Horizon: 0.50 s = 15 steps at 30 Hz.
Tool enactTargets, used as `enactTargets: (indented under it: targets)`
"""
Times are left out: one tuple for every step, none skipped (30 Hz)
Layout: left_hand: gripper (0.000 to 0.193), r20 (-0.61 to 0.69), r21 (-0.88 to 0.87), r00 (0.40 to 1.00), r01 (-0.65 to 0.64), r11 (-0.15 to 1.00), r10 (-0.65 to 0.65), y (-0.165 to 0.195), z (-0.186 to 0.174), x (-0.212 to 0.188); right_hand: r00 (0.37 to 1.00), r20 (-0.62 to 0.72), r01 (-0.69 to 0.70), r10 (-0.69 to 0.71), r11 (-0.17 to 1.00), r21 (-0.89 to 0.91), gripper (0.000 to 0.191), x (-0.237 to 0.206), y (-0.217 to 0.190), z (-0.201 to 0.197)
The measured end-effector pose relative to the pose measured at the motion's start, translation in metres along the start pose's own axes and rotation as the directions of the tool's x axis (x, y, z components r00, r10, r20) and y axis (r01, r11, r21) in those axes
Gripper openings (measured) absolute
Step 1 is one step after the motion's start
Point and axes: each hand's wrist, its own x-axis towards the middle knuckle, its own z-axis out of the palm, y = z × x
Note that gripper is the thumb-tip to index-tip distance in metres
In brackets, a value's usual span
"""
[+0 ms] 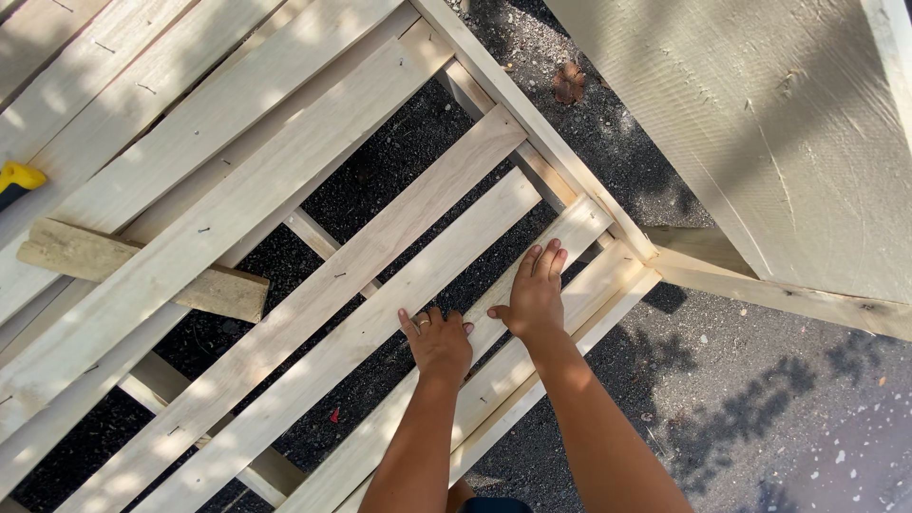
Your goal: The person works on a wooden bed frame lying on the ground, pressing and aligning the slats by hand, picking up nails from a cardboard box, and hammering nails into the slats with a hammer. They use a small wood block to hold or position slats while hammering.
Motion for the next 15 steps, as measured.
enactTargets:
  targets:
    - [0.044,0.005,-0.005,1.000,0.004,1.000,-0.004,0.000,0.000,0.001,1.000,0.015,-0.015,0.016,1.000,-0.024,0.147,0.003,-0.005,-0.003]
    - [0.044,0.014,-0.007,1.000,0.008,1.000,-0.008,0.001,0.001,0.001,0.999,0.033,-0.032,0.034,0.998,-0.048,0.149,0.004,-0.009,-0.006]
    - [0.043,0.003,-0.014,1.000,0.004,1.000,-0.004,0.001,0.002,0.002,0.995,0.086,-0.029,0.043,0.987,-0.158,0.147,0.007,-0.013,-0.009]
    - [0.042,-0.017,-0.022,1.000,0.004,1.000,-0.005,0.001,0.004,0.002,0.990,0.131,-0.014,0.050,0.964,-0.264,0.146,0.011,-0.018,-0.012]
    - [0.041,-0.036,-0.029,0.999,0.005,1.000,-0.006,-0.001,0.006,0.002,0.983,0.174,0.006,0.063,0.930,-0.367,0.145,0.015,-0.021,-0.015]
    - [0.041,-0.101,-0.076,0.995,-0.024,0.997,0.017,-0.003,0.010,0.000,0.978,0.200,0.020,0.061,0.924,-0.381,0.143,0.018,-0.023,-0.016]
    - [0.040,-0.170,-0.123,0.985,-0.053,0.991,0.032,-0.007,0.015,-0.003,0.973,0.225,0.038,0.056,0.917,-0.396,0.142,0.021,-0.023,-0.016]
    - [0.041,-0.244,-0.173,0.969,-0.081,0.982,0.037,-0.013,0.019,-0.006,0.968,0.247,0.062,0.046,0.908,-0.415,0.141,0.022,-0.022,-0.016]
    - [0.039,-0.384,-0.205,0.921,-0.156,0.966,0.067,-0.021,0.024,-0.009,0.978,0.204,0.035,0.044,0.928,-0.370,0.142,0.023,-0.019,-0.013]
    - [0.038,-0.516,-0.223,0.852,-0.230,0.947,0.085,-0.032,0.030,-0.015,0.986,0.164,0.012,0.043,0.947,-0.320,0.144,0.023,-0.015,-0.011]
    - [0.038,-0.636,-0.227,0.766,-0.301,0.926,0.093,-0.046,0.038,-0.024,0.991,0.129,-0.009,0.045,0.963,-0.268,0.146,0.021,-0.011,-0.007]
    - [0.039,-0.669,-0.236,0.739,-0.315,0.919,0.082,-0.061,0.046,-0.033,0.998,0.069,0.006,0.009,0.977,-0.213,0.146,0.018,-0.006,-0.004]
    - [0.041,-0.707,-0.242,0.704,-0.331,0.912,0.068,-0.077,0.051,-0.039,1.000,0.002,0.028,-0.028,0.987,-0.157,0.146,0.016,-0.001,-0.003]
    - [0.043,-0.742,-0.247,0.668,-0.345,0.906,0.052,-0.095,0.055,-0.046,0.996,-0.065,0.055,-0.062,0.993,-0.101,0.147,0.015,0.003,-0.004]
    - [0.042,-0.725,-0.288,0.688,-0.329,0.899,0.020,-0.115,0.060,-0.054,0.994,-0.082,0.064,-0.069,0.995,-0.072,0.146,0.015,0.005,-0.006]
